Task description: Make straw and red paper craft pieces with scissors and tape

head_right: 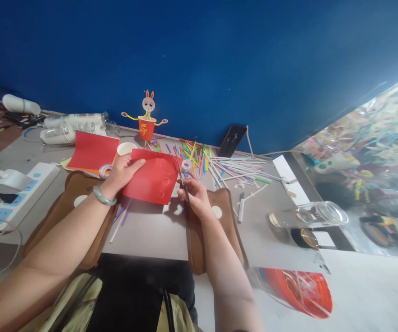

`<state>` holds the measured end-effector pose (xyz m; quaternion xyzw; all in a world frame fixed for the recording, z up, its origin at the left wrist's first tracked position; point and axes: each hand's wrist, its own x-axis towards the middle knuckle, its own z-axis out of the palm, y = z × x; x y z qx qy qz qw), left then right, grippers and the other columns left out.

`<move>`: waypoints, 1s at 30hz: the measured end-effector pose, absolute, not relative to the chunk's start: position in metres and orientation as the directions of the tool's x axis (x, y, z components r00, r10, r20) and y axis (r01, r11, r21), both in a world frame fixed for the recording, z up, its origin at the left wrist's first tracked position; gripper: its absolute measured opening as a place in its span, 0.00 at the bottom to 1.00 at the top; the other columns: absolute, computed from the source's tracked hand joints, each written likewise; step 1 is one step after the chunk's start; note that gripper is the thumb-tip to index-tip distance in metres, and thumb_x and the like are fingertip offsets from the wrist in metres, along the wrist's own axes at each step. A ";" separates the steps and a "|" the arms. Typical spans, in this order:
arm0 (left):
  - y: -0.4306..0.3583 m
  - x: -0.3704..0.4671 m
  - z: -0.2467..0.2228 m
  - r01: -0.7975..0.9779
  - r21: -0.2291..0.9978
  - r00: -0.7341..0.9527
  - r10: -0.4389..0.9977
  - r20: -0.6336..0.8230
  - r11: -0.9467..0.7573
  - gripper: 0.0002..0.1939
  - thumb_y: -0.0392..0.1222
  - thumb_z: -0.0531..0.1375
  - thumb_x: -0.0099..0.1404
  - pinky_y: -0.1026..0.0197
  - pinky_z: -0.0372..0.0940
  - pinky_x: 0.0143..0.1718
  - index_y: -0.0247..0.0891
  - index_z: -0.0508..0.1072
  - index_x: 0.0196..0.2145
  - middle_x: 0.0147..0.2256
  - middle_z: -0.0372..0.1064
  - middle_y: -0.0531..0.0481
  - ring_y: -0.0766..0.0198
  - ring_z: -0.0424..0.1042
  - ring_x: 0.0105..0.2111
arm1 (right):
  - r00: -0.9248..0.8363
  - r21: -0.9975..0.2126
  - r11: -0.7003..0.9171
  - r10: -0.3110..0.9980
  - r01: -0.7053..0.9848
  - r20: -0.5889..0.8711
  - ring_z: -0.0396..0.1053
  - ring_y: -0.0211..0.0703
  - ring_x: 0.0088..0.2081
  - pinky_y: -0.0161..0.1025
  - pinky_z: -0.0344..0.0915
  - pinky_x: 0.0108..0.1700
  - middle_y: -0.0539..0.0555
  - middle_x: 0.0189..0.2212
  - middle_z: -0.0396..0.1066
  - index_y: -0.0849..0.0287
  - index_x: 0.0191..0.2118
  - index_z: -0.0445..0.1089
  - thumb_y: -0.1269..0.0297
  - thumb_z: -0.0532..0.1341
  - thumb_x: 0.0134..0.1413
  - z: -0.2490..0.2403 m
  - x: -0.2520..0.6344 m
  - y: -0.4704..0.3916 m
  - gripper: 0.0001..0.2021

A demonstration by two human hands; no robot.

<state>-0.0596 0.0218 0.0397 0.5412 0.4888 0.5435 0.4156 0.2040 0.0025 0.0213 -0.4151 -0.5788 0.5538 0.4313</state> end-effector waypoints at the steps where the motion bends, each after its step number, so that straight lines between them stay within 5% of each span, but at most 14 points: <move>1: 0.022 -0.060 0.039 0.074 0.981 -0.068 0.980 0.184 -0.179 0.18 0.54 0.63 0.60 0.61 0.70 0.33 0.34 0.76 0.38 0.36 0.78 0.45 0.58 0.76 0.35 | -0.280 -0.999 0.039 0.959 0.001 0.038 0.63 0.34 0.20 0.36 0.61 0.26 0.45 0.21 0.68 0.57 0.41 0.73 0.56 0.71 0.44 0.021 0.204 0.003 0.18; 30: 0.024 -0.066 0.038 0.132 0.973 -0.069 0.977 0.200 -0.190 0.17 0.55 0.64 0.59 0.62 0.65 0.27 0.36 0.75 0.35 0.28 0.74 0.48 0.60 0.72 0.30 | -0.254 -0.996 0.062 0.966 0.057 0.046 0.61 0.33 0.18 0.34 0.60 0.23 0.45 0.18 0.67 0.59 0.40 0.76 0.56 0.72 0.42 0.031 0.204 0.001 0.18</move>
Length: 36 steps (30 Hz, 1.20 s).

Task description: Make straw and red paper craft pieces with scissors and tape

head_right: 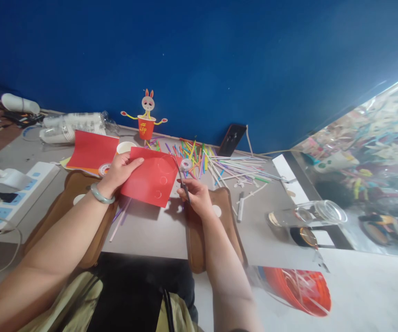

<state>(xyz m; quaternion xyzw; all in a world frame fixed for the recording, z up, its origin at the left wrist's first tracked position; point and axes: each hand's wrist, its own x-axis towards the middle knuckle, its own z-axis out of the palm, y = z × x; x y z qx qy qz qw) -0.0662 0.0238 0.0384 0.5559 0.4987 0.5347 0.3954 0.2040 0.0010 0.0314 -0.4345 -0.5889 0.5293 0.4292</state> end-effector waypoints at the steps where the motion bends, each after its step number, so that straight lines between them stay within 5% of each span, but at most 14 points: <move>1: 0.024 -0.067 0.038 0.136 0.972 -0.072 0.977 0.201 -0.190 0.17 0.55 0.64 0.59 0.62 0.65 0.26 0.37 0.75 0.34 0.27 0.73 0.49 0.60 0.72 0.29 | -0.252 -0.996 0.060 0.967 0.066 0.041 0.61 0.33 0.18 0.34 0.60 0.23 0.45 0.18 0.67 0.59 0.40 0.76 0.55 0.72 0.42 0.032 0.204 0.001 0.19; 36: 0.020 -0.066 0.043 0.171 0.967 0.014 0.982 0.188 -0.188 0.18 0.55 0.63 0.60 0.64 0.62 0.25 0.35 0.72 0.27 0.27 0.72 0.49 0.64 0.69 0.27 | -0.249 -0.998 0.035 0.968 0.060 0.019 0.61 0.34 0.20 0.35 0.60 0.25 0.46 0.22 0.67 0.58 0.36 0.71 0.49 0.73 0.39 0.037 0.204 -0.004 0.22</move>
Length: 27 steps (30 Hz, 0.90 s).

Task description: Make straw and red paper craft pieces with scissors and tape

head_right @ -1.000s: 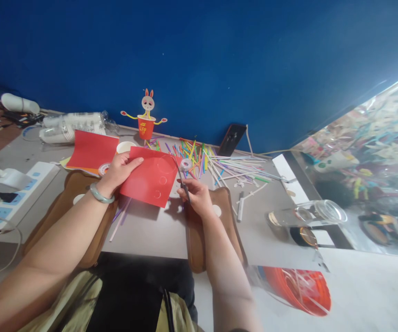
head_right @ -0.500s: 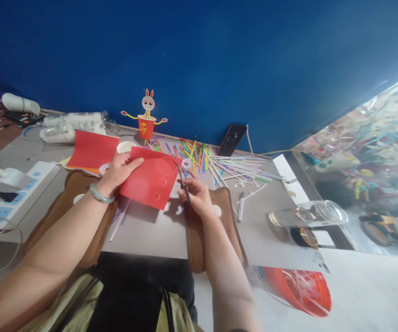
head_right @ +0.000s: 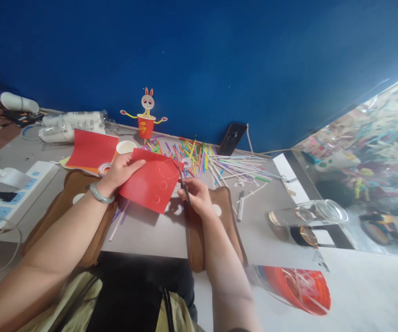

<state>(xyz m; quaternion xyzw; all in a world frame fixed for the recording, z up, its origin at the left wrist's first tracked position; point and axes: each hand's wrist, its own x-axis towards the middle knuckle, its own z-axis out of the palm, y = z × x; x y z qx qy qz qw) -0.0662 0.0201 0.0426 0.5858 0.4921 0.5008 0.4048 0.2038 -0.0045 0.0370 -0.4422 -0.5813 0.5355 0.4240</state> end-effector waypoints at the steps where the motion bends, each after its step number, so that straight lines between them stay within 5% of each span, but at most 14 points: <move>1: 0.020 -0.066 0.043 0.172 0.967 0.014 0.982 0.189 -0.188 0.18 0.55 0.63 0.60 0.63 0.62 0.25 0.35 0.72 0.27 0.27 0.72 0.49 0.64 0.69 0.27 | -0.250 -0.998 0.033 0.968 0.059 0.018 0.61 0.33 0.20 0.35 0.60 0.25 0.46 0.22 0.67 0.58 0.36 0.71 0.49 0.73 0.39 0.037 0.204 -0.005 0.22; 27: 0.022 -0.073 0.047 0.195 0.950 0.030 0.969 0.243 -0.245 0.17 0.55 0.64 0.59 0.61 0.66 0.30 0.36 0.75 0.31 0.29 0.73 0.48 0.59 0.72 0.33 | -0.259 -0.996 0.028 0.966 0.081 0.006 0.61 0.33 0.18 0.34 0.60 0.22 0.46 0.17 0.67 0.59 0.39 0.75 0.52 0.73 0.39 0.038 0.207 -0.006 0.21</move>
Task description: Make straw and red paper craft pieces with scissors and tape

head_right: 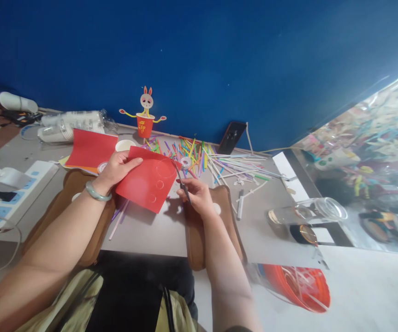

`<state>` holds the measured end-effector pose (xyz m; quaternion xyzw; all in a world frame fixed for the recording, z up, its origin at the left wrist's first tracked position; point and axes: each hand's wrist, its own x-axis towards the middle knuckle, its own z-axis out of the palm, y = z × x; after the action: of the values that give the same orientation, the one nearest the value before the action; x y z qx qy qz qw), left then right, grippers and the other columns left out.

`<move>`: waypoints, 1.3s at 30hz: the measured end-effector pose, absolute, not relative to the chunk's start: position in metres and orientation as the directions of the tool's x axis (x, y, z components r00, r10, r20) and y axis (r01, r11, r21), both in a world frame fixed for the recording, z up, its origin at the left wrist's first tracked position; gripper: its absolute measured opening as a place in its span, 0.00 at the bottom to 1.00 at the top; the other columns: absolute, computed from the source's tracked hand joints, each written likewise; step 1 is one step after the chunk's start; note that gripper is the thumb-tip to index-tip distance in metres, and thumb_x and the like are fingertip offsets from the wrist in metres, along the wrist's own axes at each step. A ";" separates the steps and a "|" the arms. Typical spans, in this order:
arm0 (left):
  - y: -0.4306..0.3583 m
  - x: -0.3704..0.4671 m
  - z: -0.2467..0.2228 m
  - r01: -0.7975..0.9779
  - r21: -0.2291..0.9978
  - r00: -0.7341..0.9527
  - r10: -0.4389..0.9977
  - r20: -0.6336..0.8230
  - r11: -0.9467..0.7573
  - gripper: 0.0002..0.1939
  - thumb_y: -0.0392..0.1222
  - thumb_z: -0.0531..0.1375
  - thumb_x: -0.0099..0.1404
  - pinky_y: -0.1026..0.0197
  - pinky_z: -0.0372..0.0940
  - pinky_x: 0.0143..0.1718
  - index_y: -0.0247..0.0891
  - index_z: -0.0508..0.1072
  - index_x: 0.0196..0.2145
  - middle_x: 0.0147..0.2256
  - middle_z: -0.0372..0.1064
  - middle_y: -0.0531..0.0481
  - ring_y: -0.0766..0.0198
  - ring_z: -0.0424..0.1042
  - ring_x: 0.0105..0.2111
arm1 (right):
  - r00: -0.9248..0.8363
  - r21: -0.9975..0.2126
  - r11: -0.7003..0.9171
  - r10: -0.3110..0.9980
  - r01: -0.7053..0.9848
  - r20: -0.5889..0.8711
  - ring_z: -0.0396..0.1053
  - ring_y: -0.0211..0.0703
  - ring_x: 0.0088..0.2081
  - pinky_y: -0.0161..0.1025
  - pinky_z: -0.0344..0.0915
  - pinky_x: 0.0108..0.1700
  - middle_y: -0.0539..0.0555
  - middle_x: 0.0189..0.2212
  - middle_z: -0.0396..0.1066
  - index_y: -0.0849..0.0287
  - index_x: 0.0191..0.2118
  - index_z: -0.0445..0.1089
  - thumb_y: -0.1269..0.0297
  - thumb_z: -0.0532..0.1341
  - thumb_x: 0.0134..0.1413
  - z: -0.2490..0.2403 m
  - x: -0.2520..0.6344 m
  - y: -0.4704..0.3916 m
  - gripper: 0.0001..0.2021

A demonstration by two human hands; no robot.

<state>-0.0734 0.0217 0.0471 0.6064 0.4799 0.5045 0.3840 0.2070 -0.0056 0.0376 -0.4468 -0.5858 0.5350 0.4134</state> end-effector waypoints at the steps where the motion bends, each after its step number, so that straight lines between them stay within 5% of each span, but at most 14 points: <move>1: 0.022 -0.073 0.048 0.194 0.949 0.031 0.969 0.247 -0.248 0.17 0.55 0.64 0.58 0.61 0.66 0.31 0.35 0.75 0.32 0.29 0.74 0.47 0.59 0.72 0.33 | -0.259 -0.997 0.027 0.966 0.079 0.005 0.61 0.33 0.18 0.34 0.60 0.22 0.46 0.18 0.67 0.59 0.39 0.75 0.52 0.73 0.39 0.038 0.207 -0.006 0.21; 39: 0.017 -0.075 0.052 0.150 0.964 0.168 0.967 0.192 -0.218 0.18 0.52 0.64 0.61 0.61 0.70 0.36 0.33 0.78 0.39 0.39 0.78 0.44 0.57 0.76 0.38 | -0.306 -0.994 -0.056 0.948 0.095 -0.082 0.63 0.34 0.20 0.34 0.60 0.23 0.49 0.20 0.71 0.59 0.35 0.78 0.54 0.76 0.32 0.052 0.216 -0.012 0.21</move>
<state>-0.0754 0.0171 0.0522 0.6259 0.4461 0.4658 0.4385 0.2165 -0.0116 0.0523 -0.4533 -0.5752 0.5677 0.3760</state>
